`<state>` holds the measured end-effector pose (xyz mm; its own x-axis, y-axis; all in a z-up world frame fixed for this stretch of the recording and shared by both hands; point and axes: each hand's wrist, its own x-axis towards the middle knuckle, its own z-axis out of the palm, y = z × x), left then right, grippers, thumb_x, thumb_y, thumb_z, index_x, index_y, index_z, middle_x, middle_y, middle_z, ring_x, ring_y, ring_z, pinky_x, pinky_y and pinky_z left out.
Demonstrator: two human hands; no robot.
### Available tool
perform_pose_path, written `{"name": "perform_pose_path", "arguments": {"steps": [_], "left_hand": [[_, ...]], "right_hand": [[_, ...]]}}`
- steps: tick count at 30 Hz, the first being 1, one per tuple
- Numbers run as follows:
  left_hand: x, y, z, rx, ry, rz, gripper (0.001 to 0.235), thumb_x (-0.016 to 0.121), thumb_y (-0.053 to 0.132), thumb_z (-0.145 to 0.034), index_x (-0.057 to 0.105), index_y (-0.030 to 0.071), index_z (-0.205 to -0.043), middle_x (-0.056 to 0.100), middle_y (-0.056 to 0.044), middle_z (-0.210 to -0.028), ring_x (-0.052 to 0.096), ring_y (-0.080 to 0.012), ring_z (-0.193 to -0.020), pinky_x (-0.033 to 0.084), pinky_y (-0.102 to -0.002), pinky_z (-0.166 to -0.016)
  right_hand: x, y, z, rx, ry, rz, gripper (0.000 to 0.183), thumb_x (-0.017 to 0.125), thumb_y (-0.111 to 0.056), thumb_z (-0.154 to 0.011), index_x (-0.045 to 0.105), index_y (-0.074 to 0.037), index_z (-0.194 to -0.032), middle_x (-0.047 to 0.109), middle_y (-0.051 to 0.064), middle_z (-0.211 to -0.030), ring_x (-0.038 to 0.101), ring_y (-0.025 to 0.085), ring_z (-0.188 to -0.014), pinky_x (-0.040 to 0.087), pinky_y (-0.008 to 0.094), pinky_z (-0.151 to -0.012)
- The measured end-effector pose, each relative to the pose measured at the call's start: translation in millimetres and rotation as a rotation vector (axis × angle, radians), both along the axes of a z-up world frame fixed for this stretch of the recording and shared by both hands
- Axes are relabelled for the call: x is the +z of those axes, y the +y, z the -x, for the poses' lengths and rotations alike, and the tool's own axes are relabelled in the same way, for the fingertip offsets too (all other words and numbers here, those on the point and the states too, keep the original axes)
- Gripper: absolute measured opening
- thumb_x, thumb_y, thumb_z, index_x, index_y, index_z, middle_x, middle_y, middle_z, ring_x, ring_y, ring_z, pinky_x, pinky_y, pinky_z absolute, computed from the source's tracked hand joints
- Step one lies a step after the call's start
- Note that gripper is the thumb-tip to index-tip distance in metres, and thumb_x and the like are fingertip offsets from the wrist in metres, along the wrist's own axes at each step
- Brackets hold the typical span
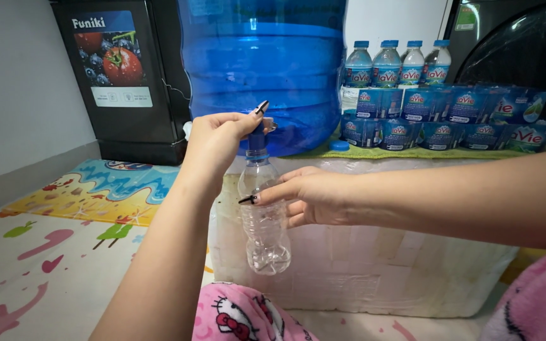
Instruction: The person removes a label from a small plastic water bottle and places it on a stack of similar bottles. They then fill the bottle with water from a large blue water dispenser and place it back on the stack.
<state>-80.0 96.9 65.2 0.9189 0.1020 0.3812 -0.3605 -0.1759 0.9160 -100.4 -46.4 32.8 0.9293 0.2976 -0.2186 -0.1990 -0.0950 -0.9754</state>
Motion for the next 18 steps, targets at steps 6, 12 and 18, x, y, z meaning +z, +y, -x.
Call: {"name": "perform_pose_path", "arguments": {"steps": [6,12,18], "left_hand": [[-0.2,0.9,-1.2,-0.009,0.003,-0.001,0.028,0.072,0.037,-0.087,0.083,0.019,-0.105,0.08,-0.011,-0.109,0.064,-0.0287,-0.131,0.034,-0.048,-0.117],[-0.6,3.5,1.6,-0.005,-0.012,0.011,0.029,0.072,0.036,-0.087,0.083,0.017,-0.105,0.08,-0.013,-0.111,0.065,-0.0295,-0.13,0.033,-0.05,-0.117],[-2.8,2.1,-2.0,-0.026,-0.023,0.017,0.029,0.072,0.037,-0.087,0.083,0.017,-0.106,0.08,-0.012,-0.11,0.066,-0.0275,-0.13,0.033,-0.049,-0.118]], "right_hand": [[0.2,-0.1,-0.8,0.026,0.004,-0.008,0.071,0.08,-0.003,-0.075,0.052,0.007,-0.14,0.056,0.014,-0.116,0.07,0.038,-0.107,0.053,0.052,-0.093],[1.3,1.1,1.7,-0.012,0.005,-0.021,0.063,0.08,-0.001,-0.075,0.057,0.007,-0.133,0.06,0.015,-0.112,0.072,0.036,-0.102,0.056,0.051,-0.091],[6.7,3.0,9.4,-0.026,0.016,-0.015,0.058,0.078,-0.001,-0.077,0.059,0.007,-0.131,0.062,0.016,-0.112,0.072,0.035,-0.101,0.056,0.05,-0.093]]}}
